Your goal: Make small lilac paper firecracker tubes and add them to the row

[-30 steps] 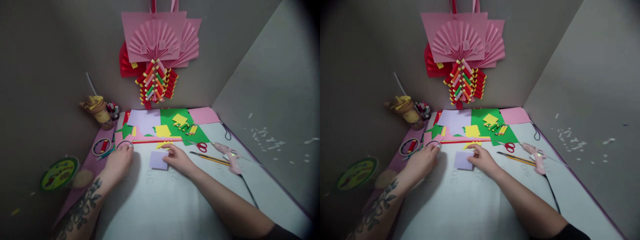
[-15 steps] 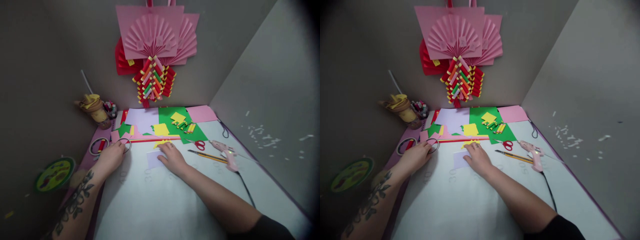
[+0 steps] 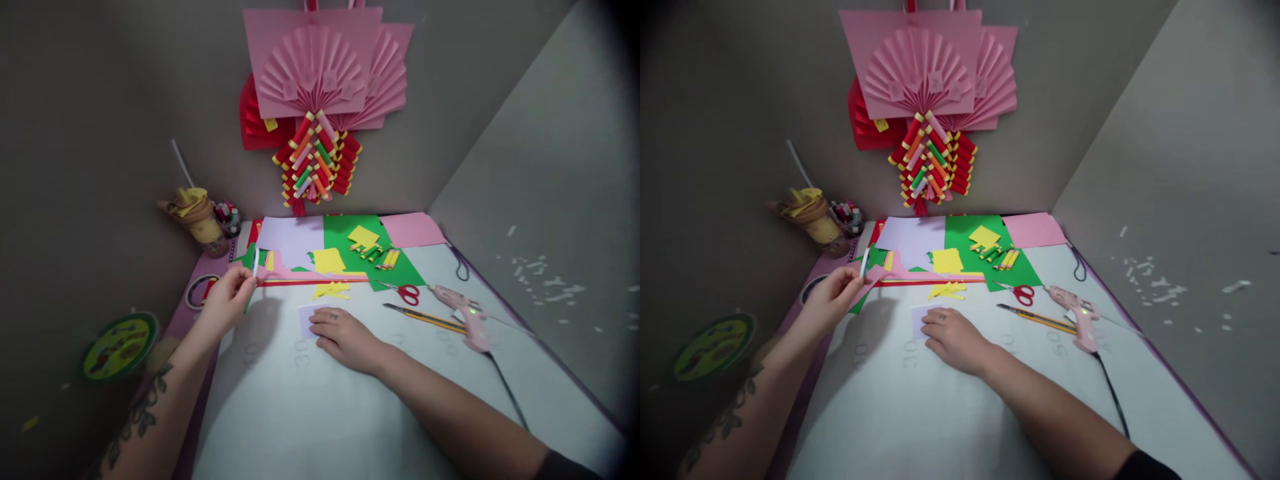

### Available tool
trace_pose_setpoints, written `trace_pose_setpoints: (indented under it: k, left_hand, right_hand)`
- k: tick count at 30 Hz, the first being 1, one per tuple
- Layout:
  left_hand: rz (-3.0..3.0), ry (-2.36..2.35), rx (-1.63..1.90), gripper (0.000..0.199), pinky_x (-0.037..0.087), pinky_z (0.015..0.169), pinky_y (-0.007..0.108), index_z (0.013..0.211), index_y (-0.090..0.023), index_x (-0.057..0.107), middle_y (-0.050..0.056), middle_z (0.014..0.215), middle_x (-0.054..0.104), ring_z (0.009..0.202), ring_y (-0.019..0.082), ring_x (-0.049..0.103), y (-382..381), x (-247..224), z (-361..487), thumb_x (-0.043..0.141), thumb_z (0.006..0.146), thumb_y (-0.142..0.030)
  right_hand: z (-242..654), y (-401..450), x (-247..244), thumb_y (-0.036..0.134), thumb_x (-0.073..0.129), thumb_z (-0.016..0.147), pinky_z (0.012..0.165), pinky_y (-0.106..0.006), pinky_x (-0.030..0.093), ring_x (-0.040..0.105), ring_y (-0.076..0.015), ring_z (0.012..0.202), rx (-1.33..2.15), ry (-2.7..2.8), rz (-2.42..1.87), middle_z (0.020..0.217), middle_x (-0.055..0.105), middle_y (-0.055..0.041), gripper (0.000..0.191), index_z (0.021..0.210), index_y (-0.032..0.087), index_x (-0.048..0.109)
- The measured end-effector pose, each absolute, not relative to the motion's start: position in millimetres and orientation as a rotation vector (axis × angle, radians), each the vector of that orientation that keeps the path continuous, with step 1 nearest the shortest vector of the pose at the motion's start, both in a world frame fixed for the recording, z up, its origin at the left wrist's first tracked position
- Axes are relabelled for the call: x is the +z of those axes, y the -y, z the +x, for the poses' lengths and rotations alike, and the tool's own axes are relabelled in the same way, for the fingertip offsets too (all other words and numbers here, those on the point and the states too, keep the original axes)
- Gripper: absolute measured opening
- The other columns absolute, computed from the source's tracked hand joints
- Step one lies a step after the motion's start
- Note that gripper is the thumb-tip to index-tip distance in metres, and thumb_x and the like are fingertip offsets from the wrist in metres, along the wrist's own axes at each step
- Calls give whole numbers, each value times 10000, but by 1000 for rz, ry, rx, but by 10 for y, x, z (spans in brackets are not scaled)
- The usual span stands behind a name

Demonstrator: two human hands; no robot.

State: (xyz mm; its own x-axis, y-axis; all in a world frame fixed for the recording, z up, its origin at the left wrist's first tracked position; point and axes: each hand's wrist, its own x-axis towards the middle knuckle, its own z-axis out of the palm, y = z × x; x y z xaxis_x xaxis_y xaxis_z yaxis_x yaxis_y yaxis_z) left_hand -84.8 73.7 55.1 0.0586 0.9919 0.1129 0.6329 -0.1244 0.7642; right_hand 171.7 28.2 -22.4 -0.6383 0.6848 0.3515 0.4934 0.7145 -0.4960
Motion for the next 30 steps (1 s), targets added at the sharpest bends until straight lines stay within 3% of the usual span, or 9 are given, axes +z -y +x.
trace_pose_setpoints:
  k: [5, 9, 17, 27, 30]
  left_hand:
    - [1534, -1336, 885, 228, 310, 504, 201, 805, -170, 483, 20, 769, 644, 515, 82, 429, -604, 474, -542, 461, 825, -396]
    - [1668, -1250, 745, 185, 355, 568, 215, 798, -175, 500, 16, 756, 627, 635, 117, 511, -421, 433, -339, 464, 821, -356]
    - [1925, -1247, 565, 155, 347, 549, 215, 833, -197, 504, -25, 681, 545, 577, 111, 464, -162, 380, -184, 436, 848, -336]
    - [2001, -1277, 484, 150, 350, 545, 212, 836, -202, 519, -19, 672, 559, 579, 122, 486, -117, 423, -161, 422, 851, -316]
    - [2003, -1272, 492, 156, 354, 549, 211, 837, -203, 519, -20, 673, 554, 586, 122, 488, -119, 404, -162, 422, 856, -323]
  right_hand:
    - [1717, -269, -125, 158, 535, 833, 869, -394, 486, 581, -200, 984, 456, 2199, -853, 1002, 663, -91, 209, 1007, 203, 642]
    - [1720, -210, 37, 151, 536, 841, 794, -361, 497, 571, -180, 877, 374, 1959, -935, 900, 627, -66, 214, 1027, 223, 614]
    - [1718, -137, 114, 150, 557, 831, 786, -365, 485, 551, -191, 866, 269, 1900, -979, 892, 600, -55, 304, 1115, 258, 576]
    - [1706, -120, 92, 111, 565, 811, 744, -349, 477, 534, -182, 829, 243, 1881, -966, 828, 587, -39, 165, 900, 241, 613]
    - [1709, -119, 86, 124, 582, 802, 752, -357, 472, 537, -185, 834, 243, 1857, -968, 836, 586, -40, 171, 928, 239, 599]
